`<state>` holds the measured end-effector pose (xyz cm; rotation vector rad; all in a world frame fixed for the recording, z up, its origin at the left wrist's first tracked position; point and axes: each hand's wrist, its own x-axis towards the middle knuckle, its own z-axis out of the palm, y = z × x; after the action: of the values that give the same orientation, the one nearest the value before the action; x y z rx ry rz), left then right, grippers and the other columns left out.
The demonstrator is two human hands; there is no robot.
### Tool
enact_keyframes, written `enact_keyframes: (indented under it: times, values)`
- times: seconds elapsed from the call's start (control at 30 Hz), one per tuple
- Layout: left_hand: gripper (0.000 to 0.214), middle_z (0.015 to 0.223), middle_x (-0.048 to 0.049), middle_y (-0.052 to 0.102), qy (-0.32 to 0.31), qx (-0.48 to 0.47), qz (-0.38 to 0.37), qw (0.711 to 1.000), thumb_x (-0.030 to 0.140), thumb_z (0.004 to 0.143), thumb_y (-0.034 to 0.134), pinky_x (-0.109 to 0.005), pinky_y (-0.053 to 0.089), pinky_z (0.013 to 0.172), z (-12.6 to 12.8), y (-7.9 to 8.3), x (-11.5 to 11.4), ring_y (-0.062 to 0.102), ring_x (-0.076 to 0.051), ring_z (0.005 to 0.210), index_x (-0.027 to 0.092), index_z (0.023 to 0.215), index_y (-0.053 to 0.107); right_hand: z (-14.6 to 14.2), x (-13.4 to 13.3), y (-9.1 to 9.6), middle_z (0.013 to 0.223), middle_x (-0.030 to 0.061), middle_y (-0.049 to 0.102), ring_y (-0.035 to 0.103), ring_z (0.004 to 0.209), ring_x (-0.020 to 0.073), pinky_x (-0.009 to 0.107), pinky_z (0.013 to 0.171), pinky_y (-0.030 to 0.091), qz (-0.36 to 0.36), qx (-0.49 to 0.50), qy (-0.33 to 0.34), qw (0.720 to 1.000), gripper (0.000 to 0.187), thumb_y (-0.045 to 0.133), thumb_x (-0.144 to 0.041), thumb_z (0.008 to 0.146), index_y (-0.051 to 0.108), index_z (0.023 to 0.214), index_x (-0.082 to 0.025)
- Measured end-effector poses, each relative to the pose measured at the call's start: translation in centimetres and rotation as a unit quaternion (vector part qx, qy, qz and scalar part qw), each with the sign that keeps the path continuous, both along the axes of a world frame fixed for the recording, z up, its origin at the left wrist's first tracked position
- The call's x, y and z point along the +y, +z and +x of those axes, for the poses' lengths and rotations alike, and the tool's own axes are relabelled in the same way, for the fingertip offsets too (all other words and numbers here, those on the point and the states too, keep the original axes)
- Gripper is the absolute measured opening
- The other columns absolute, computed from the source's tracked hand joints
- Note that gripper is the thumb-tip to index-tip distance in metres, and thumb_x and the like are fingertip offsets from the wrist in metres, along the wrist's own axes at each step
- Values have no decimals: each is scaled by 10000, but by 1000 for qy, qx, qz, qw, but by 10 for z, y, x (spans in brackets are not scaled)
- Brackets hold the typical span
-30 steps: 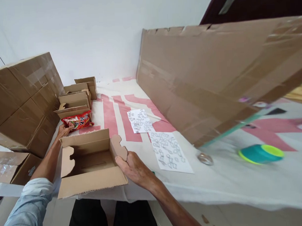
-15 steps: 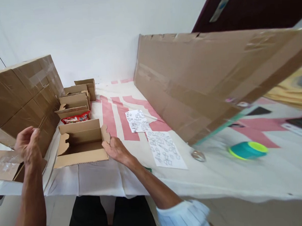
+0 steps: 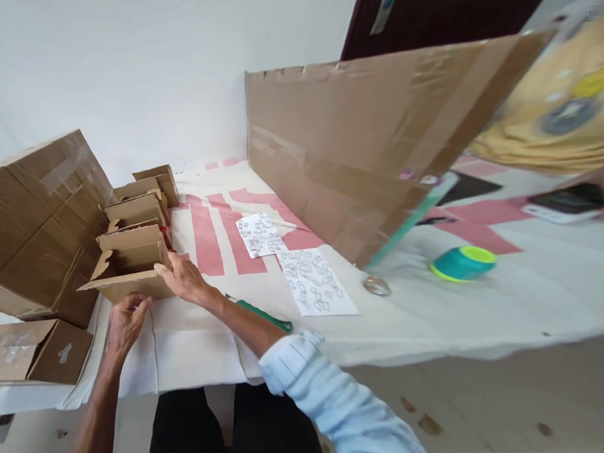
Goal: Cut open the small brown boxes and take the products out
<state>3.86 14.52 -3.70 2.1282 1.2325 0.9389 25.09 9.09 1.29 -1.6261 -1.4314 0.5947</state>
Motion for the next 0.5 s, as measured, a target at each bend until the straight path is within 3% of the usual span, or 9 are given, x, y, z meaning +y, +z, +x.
enact_keyframes:
  times: [0.13,0.27,0.4,0.5]
  values:
    - [287,782,-68,803,18,-1,-14,1000,522,850,711,-360,528,758,7,-8,22,734,-278,756,257,756,766,14,-58,-32,998,63,720,676,902,201,336,898,528,71,-22,1,997,311,549,-364,1046,693,1246,-173]
    - [355,745,-69,791,29,-5,-19,999,583,845,727,-359,521,746,9,-11,34,732,-287,764,249,729,762,44,-118,-76,1048,108,730,676,1028,266,422,971,552,134,-108,-91,981,254,555,-327,1048,733,1180,-205]
    - [411,703,-79,787,31,-14,-27,999,620,828,748,-359,532,714,10,-12,46,735,-285,734,234,688,758,79,-162,-116,1068,144,733,659,1023,307,469,941,559,128,-194,-170,958,258,551,-343,1055,752,1133,-200]
    - [405,678,-81,781,34,-20,-29,999,608,811,772,-349,540,690,13,-14,56,732,-276,710,225,677,768,93,-180,-139,1124,148,737,671,1062,313,469,947,570,124,-212,-170,954,274,571,-350,1044,743,1193,-198]
